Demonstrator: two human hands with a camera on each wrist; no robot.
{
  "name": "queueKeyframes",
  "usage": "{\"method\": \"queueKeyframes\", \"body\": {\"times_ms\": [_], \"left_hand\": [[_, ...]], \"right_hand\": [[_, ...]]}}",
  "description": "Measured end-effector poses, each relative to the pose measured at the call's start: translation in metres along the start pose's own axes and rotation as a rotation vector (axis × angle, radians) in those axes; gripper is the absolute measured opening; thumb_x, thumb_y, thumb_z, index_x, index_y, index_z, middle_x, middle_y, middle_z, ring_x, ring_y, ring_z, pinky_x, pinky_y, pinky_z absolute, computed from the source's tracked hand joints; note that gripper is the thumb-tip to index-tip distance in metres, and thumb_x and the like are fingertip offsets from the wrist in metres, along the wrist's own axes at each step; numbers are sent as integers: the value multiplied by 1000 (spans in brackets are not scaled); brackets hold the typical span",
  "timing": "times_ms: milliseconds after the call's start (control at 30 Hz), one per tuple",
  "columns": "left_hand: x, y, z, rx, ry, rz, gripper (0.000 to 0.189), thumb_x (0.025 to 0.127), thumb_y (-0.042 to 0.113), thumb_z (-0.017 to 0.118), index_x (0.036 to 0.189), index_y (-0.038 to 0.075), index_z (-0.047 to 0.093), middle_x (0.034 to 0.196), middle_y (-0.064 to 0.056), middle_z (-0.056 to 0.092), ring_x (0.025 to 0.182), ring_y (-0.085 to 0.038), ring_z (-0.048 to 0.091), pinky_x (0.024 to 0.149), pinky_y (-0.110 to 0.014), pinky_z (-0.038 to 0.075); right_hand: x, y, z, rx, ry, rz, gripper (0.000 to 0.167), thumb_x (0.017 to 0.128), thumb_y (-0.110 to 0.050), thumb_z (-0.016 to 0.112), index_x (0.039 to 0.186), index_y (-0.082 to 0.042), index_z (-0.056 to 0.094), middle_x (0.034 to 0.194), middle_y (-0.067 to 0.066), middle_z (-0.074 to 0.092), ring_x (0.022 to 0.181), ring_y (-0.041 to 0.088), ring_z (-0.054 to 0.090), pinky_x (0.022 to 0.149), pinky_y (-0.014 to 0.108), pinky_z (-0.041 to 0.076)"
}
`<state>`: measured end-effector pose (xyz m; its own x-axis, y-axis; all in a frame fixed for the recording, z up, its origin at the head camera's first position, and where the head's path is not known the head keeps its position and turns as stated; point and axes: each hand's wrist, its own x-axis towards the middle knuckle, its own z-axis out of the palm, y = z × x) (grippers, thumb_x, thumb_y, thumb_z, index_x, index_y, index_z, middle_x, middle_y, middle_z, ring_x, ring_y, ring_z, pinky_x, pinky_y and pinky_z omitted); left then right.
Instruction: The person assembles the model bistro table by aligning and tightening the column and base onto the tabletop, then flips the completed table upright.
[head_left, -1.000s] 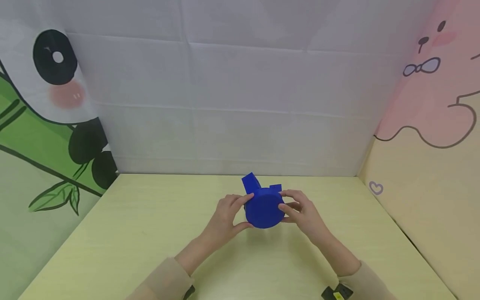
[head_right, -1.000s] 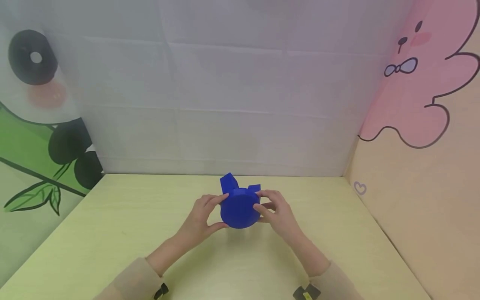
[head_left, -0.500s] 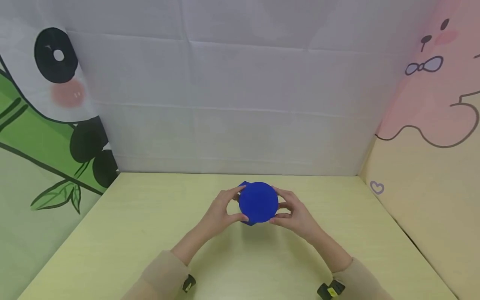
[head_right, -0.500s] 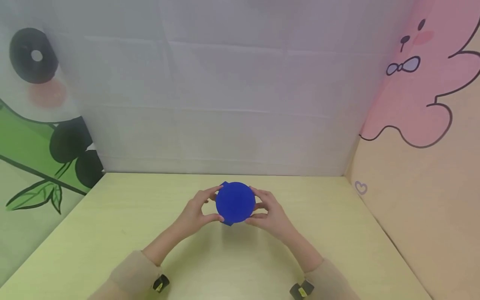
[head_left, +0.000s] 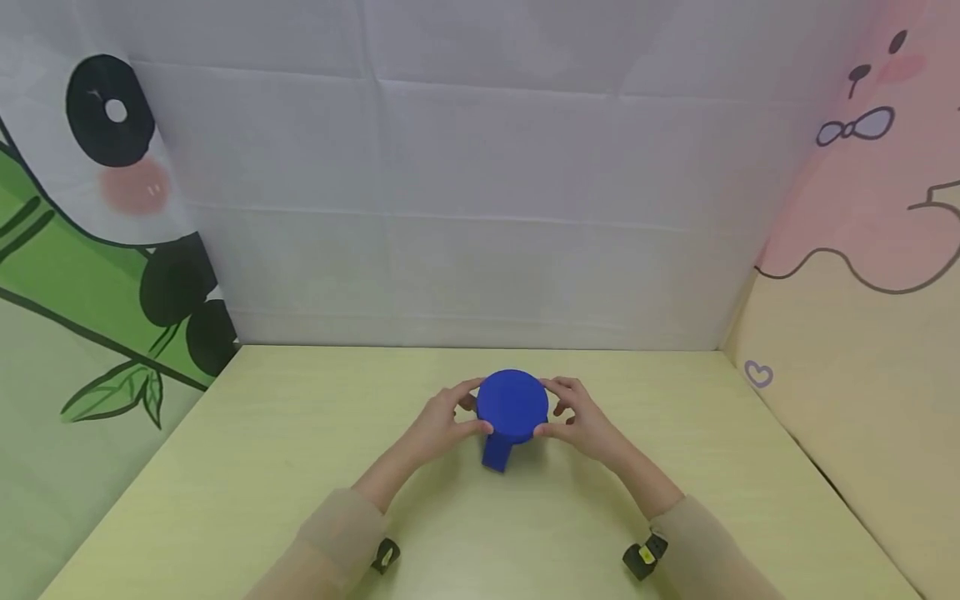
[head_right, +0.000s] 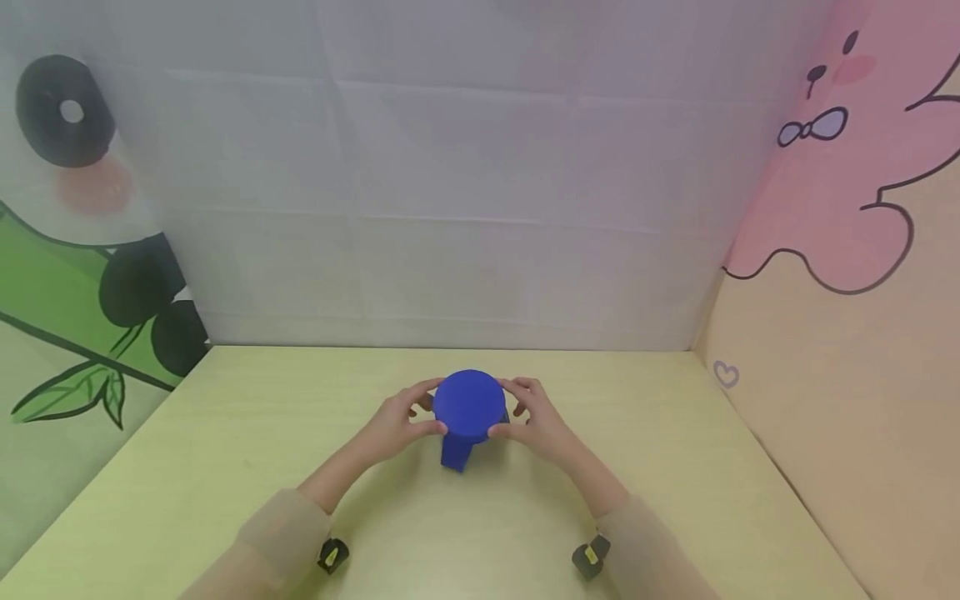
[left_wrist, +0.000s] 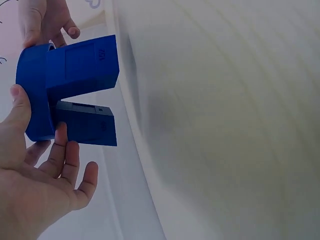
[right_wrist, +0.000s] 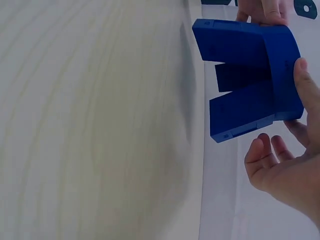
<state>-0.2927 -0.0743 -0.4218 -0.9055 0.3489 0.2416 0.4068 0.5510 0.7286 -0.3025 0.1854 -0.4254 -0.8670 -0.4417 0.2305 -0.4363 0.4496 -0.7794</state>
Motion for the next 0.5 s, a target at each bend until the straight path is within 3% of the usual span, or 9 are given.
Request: {"method": "queueKeyframes", "body": {"times_ms": [233, 500], "left_hand": [[7, -10, 5, 9, -55, -110, 67, 83, 34, 71, 140, 11, 44, 93, 0, 65, 92, -17, 57, 78, -35, 46], [10, -17, 7, 4, -95, -160, 67, 85, 37, 68, 141, 10, 42, 99, -3, 64, 97, -19, 56, 83, -37, 47]], "right_hand": [[10, 14, 1, 2, -78, 96, 67, 84, -30, 71, 141, -11, 42, 135, 15, 39, 101, 29, 48, 74, 31, 43], [9, 10, 1, -6, -121, 164, 66, 87, -34, 67, 143, -14, 39, 130, 13, 45, 105, 28, 47, 76, 34, 43]]}}
